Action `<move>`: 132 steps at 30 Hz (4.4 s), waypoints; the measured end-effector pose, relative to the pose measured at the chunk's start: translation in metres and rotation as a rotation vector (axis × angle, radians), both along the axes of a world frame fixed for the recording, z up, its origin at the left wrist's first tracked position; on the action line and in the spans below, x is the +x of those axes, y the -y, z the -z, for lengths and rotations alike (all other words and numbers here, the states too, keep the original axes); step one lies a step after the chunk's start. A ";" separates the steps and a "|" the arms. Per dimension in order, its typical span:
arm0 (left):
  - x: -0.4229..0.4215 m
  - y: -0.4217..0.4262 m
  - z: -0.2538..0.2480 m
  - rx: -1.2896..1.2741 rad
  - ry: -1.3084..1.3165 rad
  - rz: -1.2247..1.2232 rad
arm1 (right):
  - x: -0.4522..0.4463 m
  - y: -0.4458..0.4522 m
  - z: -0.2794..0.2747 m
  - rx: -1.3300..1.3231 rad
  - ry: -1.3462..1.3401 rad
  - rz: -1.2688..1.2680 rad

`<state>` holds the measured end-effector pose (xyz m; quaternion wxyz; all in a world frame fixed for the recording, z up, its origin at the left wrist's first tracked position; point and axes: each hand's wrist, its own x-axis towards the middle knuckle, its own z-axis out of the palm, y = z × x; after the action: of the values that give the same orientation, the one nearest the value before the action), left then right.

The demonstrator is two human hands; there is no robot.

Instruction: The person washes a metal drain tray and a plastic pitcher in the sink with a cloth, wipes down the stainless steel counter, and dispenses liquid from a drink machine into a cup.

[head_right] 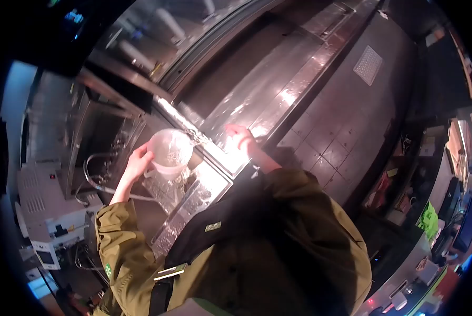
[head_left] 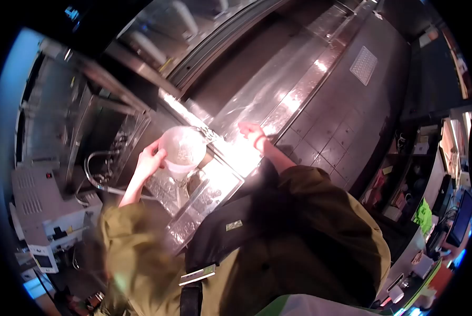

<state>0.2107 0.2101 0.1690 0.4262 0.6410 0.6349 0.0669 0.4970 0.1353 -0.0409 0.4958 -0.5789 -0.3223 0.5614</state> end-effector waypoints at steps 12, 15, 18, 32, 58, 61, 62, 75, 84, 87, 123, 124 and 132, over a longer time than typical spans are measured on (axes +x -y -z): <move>0.079 -0.031 -0.021 -0.055 -0.386 0.217 | 0.021 -0.009 -0.042 -0.171 -0.156 -0.027; 0.067 -0.045 0.009 0.087 -0.306 0.328 | 0.033 -0.006 -0.080 -0.201 -0.144 -0.139; 0.080 -0.047 0.013 0.080 -0.257 0.308 | 0.028 -0.012 -0.061 -0.163 -0.159 -0.120; 0.140 -0.026 -0.010 0.626 -0.575 0.519 | 0.017 -0.030 -0.066 -0.153 0.008 -0.147; -0.240 0.159 0.227 0.043 0.633 -0.758 | -0.096 -0.050 -0.064 -0.113 0.821 -0.240; -0.245 0.139 0.239 -0.224 0.911 -1.109 | -0.108 -0.052 -0.063 -0.068 0.898 -0.234; -0.265 0.136 0.274 -0.202 1.105 -1.060 | -0.112 -0.053 -0.062 -0.057 0.964 -0.238; -0.270 0.127 0.272 -0.236 0.801 -1.677 | -0.231 -0.085 -0.076 0.458 0.933 -0.528; -0.299 0.133 0.295 -0.196 0.869 -1.527 | -0.314 -0.078 -0.003 -0.055 0.838 -1.159; -0.300 0.130 0.315 -0.116 0.927 -1.420 | -0.326 -0.079 0.007 -0.034 0.846 -1.178; -0.280 0.114 0.294 -0.070 0.891 -1.340 | -0.286 -0.061 0.010 -0.240 0.631 -0.986; -0.276 0.117 0.278 -0.038 0.877 -1.276 | -0.287 -0.063 0.002 -0.316 0.639 -1.014; -0.285 0.123 0.286 -0.269 0.701 -1.414 | -0.286 -0.058 0.018 0.068 0.905 -1.293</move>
<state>-0.0744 0.0870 -0.1174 0.5313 -0.0284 0.7225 0.4415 0.2115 0.1932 -0.0589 -0.0909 -0.4336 -0.7823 0.4379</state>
